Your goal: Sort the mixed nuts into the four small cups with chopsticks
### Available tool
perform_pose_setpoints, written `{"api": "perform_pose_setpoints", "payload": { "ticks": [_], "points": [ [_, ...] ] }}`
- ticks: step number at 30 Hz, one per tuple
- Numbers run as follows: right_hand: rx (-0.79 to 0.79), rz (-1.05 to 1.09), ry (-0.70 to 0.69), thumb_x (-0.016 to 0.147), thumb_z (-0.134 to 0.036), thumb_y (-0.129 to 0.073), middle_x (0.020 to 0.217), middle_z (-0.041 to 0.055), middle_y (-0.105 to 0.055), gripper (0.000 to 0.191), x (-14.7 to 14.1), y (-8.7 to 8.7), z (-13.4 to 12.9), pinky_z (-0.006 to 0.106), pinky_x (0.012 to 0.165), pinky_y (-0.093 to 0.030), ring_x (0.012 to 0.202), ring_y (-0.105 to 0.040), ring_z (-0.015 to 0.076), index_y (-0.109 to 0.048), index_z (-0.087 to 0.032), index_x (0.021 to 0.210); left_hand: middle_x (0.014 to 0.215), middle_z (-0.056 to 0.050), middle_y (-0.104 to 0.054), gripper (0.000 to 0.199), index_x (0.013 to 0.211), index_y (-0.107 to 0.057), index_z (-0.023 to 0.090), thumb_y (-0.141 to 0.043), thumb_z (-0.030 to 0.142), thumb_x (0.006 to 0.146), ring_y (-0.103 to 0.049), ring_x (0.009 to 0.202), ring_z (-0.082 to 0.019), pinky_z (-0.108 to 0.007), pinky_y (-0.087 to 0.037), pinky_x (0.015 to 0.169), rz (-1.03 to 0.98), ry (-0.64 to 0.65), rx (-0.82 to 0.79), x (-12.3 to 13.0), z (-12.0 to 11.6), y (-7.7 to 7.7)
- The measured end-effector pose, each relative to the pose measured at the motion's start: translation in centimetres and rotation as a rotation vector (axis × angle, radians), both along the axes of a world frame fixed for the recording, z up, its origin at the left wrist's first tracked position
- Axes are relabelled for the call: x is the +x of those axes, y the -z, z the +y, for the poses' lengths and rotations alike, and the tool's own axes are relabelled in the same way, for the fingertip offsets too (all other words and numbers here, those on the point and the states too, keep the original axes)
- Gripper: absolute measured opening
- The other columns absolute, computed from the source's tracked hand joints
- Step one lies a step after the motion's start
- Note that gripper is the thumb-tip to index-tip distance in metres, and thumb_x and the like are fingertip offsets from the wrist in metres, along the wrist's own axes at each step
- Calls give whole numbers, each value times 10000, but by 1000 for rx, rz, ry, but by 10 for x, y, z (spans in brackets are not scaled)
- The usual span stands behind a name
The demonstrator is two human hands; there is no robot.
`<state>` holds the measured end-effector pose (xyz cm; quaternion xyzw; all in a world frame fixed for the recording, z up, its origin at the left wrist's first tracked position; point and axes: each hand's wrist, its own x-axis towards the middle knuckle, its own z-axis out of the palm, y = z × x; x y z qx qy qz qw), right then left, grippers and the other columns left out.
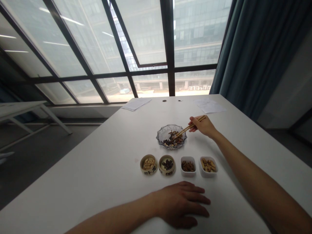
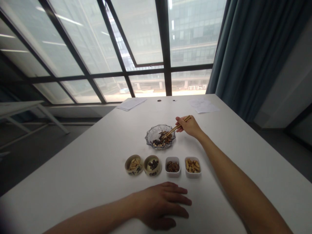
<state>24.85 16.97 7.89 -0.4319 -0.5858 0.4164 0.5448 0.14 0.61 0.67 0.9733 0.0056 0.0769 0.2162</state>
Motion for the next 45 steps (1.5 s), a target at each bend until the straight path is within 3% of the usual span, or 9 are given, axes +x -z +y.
{"api": "perform_pose_setpoints", "payload": {
  "ticks": [16, 24, 31, 37, 40, 45],
  "points": [
    [33, 10, 42, 670, -781, -809, 547, 142, -717, 667, 7, -9, -3, 245, 401, -586, 453, -718, 225, -744, -118, 697, 1569, -13, -535, 453, 1377, -610, 227, -485, 432, 992, -413, 1530, -233, -371, -326, 1281, 5, -5, 4, -1, 0, 2],
    [26, -18, -27, 656, -767, -826, 547, 114, -716, 636, -3, 0, -2, 239, 388, -570, 432, -695, 200, -737, -137, 655, 1560, -24, -545, 454, 1380, -603, 227, -501, 420, 982, -419, 1526, -238, -379, -339, 1276, 12, -5, 9, 0, 0, -1],
    [20, -15, -12, 710, -753, -801, 562, 125, -728, 617, -7, 8, 0, 273, 439, -614, 489, -739, 242, -755, -138, 683, 1552, -46, -553, 460, 1383, -601, 227, -511, 421, 976, -424, 1524, -248, -393, -348, 1272, 21, -4, 6, 0, 0, -1],
    [16, 45, 26, 679, -759, -822, 560, 141, -723, 631, 6, -10, -5, 259, 427, -603, 487, -738, 240, -744, -132, 672, 1566, -26, -539, 460, 1387, -599, 227, -491, 427, 986, -414, 1530, -244, -385, -336, 1279, 13, -2, 12, 0, 0, 0],
    [2, 84, -40, 715, -732, -822, 594, 142, -737, 610, 28, -23, -10, 244, 432, -590, 498, -736, 223, -756, -125, 710, 1560, -38, -545, 460, 1387, -598, 231, -501, 423, 980, -422, 1525, -251, -398, -345, 1273, 20, -2, 20, 0, 0, 0],
    [-166, -22, -333, 744, -703, -818, 579, 123, -726, 597, 61, -36, -24, 214, 405, -534, 446, -693, 180, -765, -109, 716, 1550, -42, -556, 459, 1383, -599, 237, -511, 428, 976, -427, 1522, -248, -399, -348, 1270, 22, -6, 21, 0, 0, 0]
  ]
}}
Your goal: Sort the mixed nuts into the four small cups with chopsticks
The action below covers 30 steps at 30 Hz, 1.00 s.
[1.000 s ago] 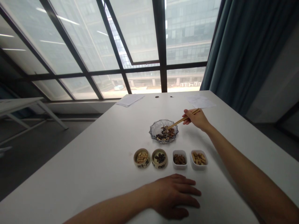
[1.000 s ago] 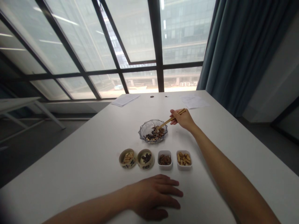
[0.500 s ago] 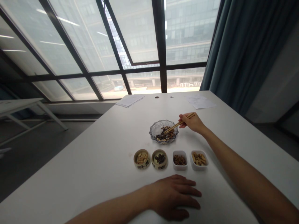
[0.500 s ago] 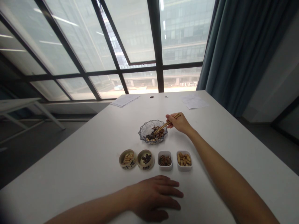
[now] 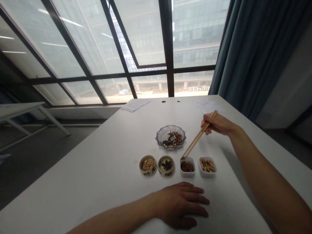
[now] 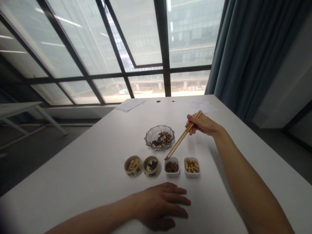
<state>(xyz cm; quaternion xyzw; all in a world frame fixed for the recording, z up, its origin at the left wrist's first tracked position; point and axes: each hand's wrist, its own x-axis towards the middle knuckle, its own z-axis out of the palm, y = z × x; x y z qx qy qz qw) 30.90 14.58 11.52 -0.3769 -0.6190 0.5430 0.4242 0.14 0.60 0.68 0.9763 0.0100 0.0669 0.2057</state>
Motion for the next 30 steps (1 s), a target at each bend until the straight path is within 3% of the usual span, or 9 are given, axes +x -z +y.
{"api": "perform_pose_setpoints", "payload": {
  "ticks": [4, 10, 15, 19, 22, 30],
  "points": [
    [-71, -119, -161, 763, -698, -801, 577, 124, -726, 599, 3, -3, -6, 216, 393, -512, 440, -690, 185, -772, -102, 713, 1552, -42, -553, 456, 1386, -591, 237, -506, 425, 979, -430, 1519, -244, -393, -350, 1266, 0, 2, -3, -1, 0, 1],
    [-65, -96, -150, 767, -690, -804, 568, 122, -721, 595, -4, -2, -5, 194, 392, -510, 437, -689, 173, -766, -100, 698, 1564, -11, -541, 452, 1386, -590, 241, -496, 430, 986, -422, 1523, -229, -380, -329, 1276, -22, 1, -6, -1, 1, 3],
    [-20, 26, -42, 744, -687, -827, 549, 105, -712, 579, -4, -1, -1, 206, 391, -528, 422, -675, 169, -772, -112, 707, 1570, -13, -535, 454, 1385, -592, 233, -497, 428, 986, -419, 1524, -234, -381, -337, 1271, -20, 6, -9, -1, 1, 2],
    [106, 174, 212, 709, -703, -845, 560, 117, -719, 597, -14, 0, 6, 190, 417, -552, 462, -702, 172, -773, -110, 718, 1574, -9, -530, 455, 1389, -590, 236, -492, 433, 991, -418, 1525, -233, -383, -332, 1273, -25, 2, -7, -1, 1, 4],
    [173, 157, 338, 681, -719, -852, 572, 130, -728, 624, -27, 4, 10, 197, 428, -572, 485, -726, 194, -765, -103, 726, 1579, -3, -525, 458, 1392, -590, 236, -488, 436, 992, -412, 1529, -230, -377, -322, 1279, -25, 2, -7, -2, 1, 5],
    [167, 15, 280, 627, -766, -844, 559, 117, -725, 654, -51, 19, 14, 207, 401, -571, 451, -712, 193, -734, -122, 658, 1574, 2, -528, 462, 1383, -606, 227, -449, 442, 1005, -416, 1526, -225, -360, -315, 1279, -24, 1, -2, -1, 0, 3]
  ]
}}
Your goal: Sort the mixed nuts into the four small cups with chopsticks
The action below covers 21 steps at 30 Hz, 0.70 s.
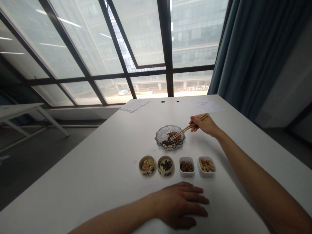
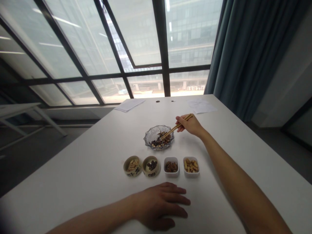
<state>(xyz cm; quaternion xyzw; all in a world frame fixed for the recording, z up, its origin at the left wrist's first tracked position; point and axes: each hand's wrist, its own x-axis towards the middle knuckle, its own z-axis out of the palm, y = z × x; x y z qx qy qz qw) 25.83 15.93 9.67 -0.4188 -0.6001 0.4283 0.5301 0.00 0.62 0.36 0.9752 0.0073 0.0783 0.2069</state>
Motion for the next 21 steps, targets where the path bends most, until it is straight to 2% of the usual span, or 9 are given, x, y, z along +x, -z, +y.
{"api": "perform_pose_setpoints", "payload": {
  "ticks": [11, 17, 21],
  "points": [
    [-10, -10, -20, 636, -781, -828, 566, 110, -729, 665, -9, 15, 5, 212, 415, -579, 457, -715, 191, -733, -124, 667, 1583, 7, -519, 462, 1393, -593, 237, -478, 440, 994, -394, 1540, -218, -358, -309, 1287, -12, -4, -6, -1, 0, 2],
    [-29, 21, 60, 606, -834, -791, 546, 131, -722, 717, -14, 24, 10, 214, 401, -578, 444, -718, 207, -721, -121, 632, 1583, 3, -519, 460, 1391, -596, 233, -466, 440, 1001, -396, 1539, -218, -361, -307, 1288, -4, -2, -8, 0, 0, 1],
    [-22, 34, 112, 664, -804, -784, 544, 141, -720, 693, -16, 25, 10, 210, 400, -578, 445, -723, 213, -718, -115, 629, 1582, 4, -520, 461, 1390, -597, 232, -464, 441, 1002, -402, 1535, -219, -361, -311, 1286, 6, 2, -3, 0, 0, -1]
  ]
}}
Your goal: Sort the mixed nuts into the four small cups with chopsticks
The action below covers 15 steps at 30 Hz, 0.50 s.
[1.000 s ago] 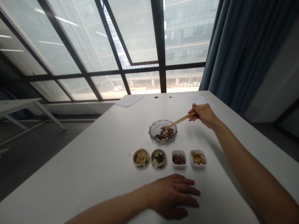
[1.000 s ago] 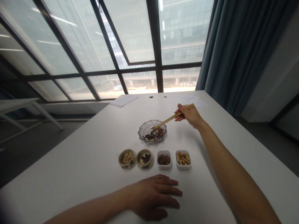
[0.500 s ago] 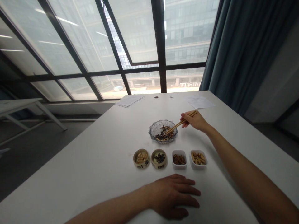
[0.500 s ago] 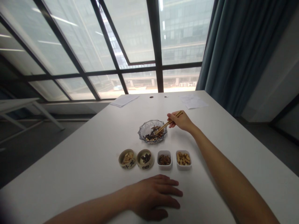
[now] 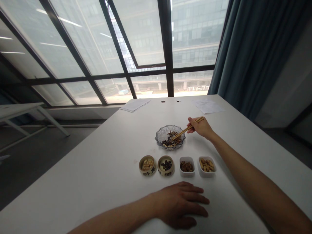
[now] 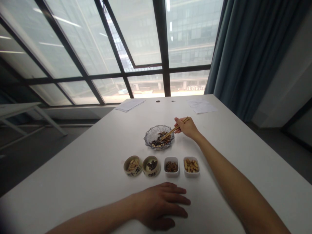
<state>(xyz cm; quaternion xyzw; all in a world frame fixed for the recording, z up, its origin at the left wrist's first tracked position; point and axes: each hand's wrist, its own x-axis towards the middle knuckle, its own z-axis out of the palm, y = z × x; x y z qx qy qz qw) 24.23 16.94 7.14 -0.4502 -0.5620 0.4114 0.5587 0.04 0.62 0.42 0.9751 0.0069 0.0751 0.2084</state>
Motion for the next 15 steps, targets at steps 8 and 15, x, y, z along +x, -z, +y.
{"api": "perform_pose_setpoints", "payload": {
  "ticks": [8, 15],
  "points": [
    [-12, 66, 89, 851, -640, -765, 539, 132, -717, 567, 7, -9, -2, 200, 405, -581, 457, -732, 212, -731, -103, 671, 1573, -6, -531, 453, 1389, -591, 237, -491, 430, 992, -411, 1530, -224, -378, -327, 1281, 0, -6, 3, 0, -1, -1],
    [-23, 99, 108, 880, -611, -755, 539, 127, -712, 555, 14, -16, -3, 208, 401, -582, 429, -714, 200, -683, -120, 630, 1572, -8, -532, 454, 1389, -591, 236, -485, 430, 992, -410, 1531, -222, -372, -327, 1279, -5, -2, 3, 0, 0, 0]
  ]
}}
